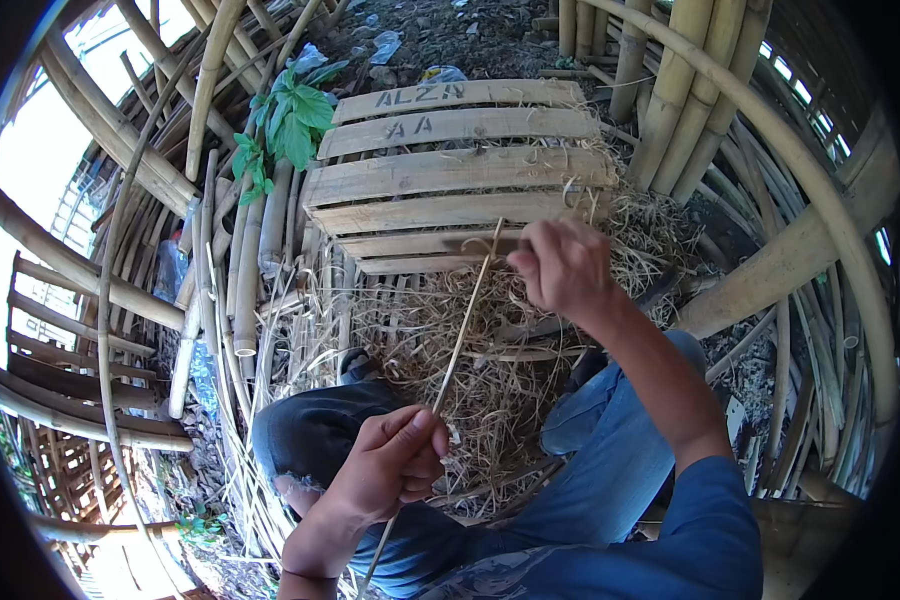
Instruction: The person holds a thin bamboo stick and repeatedly shaves and scrapes along its length using a knife.
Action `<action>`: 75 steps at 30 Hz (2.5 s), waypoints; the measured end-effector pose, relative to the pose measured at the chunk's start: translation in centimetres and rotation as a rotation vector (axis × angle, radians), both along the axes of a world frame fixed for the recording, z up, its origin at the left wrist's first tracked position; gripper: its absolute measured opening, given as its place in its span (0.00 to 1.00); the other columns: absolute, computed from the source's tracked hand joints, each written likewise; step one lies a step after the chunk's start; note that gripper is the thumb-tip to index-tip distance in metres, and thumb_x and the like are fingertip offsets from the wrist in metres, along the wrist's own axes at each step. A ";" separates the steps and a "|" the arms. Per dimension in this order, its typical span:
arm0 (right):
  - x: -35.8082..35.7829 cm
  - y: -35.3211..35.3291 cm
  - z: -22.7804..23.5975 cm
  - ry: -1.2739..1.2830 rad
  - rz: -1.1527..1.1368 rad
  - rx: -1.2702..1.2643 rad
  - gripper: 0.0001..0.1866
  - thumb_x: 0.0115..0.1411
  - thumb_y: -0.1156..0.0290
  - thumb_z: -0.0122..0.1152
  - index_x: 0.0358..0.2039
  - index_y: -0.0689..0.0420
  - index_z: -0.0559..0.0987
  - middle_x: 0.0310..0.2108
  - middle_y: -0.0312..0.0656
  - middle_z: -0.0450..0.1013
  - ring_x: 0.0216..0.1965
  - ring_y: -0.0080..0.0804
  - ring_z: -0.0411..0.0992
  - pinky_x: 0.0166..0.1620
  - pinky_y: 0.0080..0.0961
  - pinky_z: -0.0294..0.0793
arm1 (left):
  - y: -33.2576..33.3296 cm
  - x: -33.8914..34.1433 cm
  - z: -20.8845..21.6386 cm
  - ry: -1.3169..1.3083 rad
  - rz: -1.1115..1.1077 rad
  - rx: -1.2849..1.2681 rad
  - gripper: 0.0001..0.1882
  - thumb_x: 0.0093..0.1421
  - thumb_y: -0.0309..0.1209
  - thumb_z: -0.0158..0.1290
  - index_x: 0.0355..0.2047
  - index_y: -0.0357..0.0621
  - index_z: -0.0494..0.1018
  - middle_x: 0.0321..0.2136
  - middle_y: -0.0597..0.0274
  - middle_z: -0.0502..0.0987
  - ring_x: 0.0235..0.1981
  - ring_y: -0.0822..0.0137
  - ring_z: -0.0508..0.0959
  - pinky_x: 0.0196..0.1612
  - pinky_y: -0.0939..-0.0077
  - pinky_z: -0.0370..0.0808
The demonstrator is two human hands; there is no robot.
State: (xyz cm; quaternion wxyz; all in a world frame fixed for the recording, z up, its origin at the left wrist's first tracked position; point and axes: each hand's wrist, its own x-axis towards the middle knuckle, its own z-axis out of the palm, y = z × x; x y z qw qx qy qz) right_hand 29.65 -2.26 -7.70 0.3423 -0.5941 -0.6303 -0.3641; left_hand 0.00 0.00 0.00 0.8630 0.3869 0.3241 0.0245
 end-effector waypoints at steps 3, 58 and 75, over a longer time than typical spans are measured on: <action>5.9 -0.8 1.1 0.473 -0.561 -0.401 0.29 0.66 0.45 0.33 0.17 0.50 0.71 0.08 0.34 0.63 0.08 0.25 0.62 0.12 0.25 0.59 | -0.6 -0.6 -0.2 -0.046 -0.033 -0.021 0.17 0.69 0.37 0.37 0.27 0.39 0.66 0.10 0.75 0.51 0.09 0.82 0.49 0.11 0.84 0.43; -3.1 -1.9 1.8 0.266 0.111 -0.161 0.22 0.64 0.53 0.48 0.19 0.55 0.68 0.08 0.36 0.63 0.10 0.31 0.67 0.13 0.27 0.63 | -2.0 0.4 -2.9 0.119 0.107 1.095 0.07 0.63 0.21 0.47 0.32 0.29 0.74 0.12 0.69 0.64 0.15 0.84 0.60 0.17 0.86 0.55; -6.4 -2.1 3.1 1.583 0.601 -0.470 0.20 0.61 0.52 0.55 0.25 0.57 0.77 0.11 0.25 0.61 0.11 0.12 0.53 0.16 0.14 0.50 | -0.4 0.8 -2.5 0.053 -0.061 0.454 0.17 0.69 0.35 0.39 0.35 0.34 0.73 0.12 0.72 0.64 0.13 0.84 0.56 0.16 0.88 0.52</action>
